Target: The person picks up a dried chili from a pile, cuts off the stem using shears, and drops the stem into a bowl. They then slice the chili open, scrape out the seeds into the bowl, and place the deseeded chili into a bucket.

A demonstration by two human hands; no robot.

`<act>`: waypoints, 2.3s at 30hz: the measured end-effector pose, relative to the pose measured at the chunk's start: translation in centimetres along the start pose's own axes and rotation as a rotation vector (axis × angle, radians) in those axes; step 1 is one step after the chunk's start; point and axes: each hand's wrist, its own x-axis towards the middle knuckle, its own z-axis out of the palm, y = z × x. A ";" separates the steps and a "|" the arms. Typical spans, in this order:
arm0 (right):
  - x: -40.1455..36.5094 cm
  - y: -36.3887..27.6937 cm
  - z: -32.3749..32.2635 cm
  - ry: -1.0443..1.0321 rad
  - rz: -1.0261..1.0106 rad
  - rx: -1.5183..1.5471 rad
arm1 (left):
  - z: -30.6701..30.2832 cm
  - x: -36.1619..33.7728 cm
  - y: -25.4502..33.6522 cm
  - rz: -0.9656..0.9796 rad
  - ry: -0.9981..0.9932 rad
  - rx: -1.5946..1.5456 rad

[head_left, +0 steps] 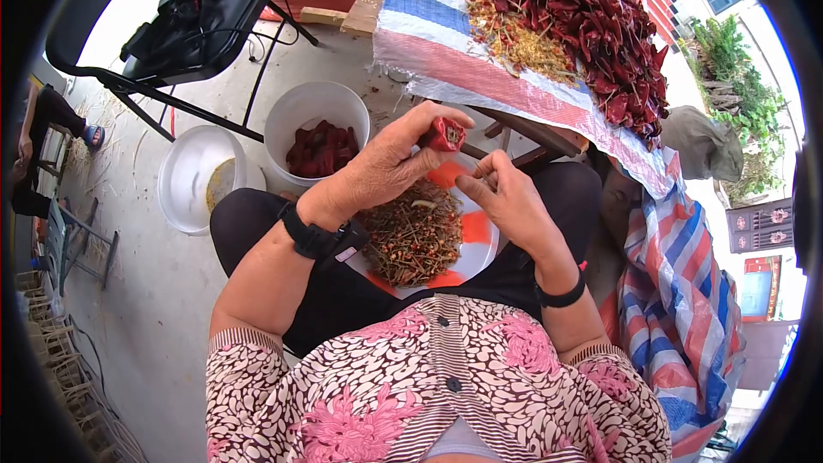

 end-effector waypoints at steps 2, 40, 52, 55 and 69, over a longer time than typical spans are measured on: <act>-0.5 -0.2 -0.5 0.009 -0.007 0.105 | -0.1 -0.1 0.4 -0.021 0.005 0.086; 0.0 -2.3 -0.7 -0.236 0.043 0.873 | 1.8 -0.8 -0.2 -0.156 0.253 -0.321; -0.4 -1.5 -0.2 0.134 -0.221 0.314 | 2.0 -0.7 -0.6 -0.149 0.261 -0.243; -1.5 -2.8 -0.6 0.279 -0.276 -0.062 | 1.9 -0.8 -1.2 -0.086 0.263 -0.127; 0.4 -1.9 -0.7 -0.177 0.079 0.832 | 2.3 -0.4 -1.2 0.151 0.307 0.373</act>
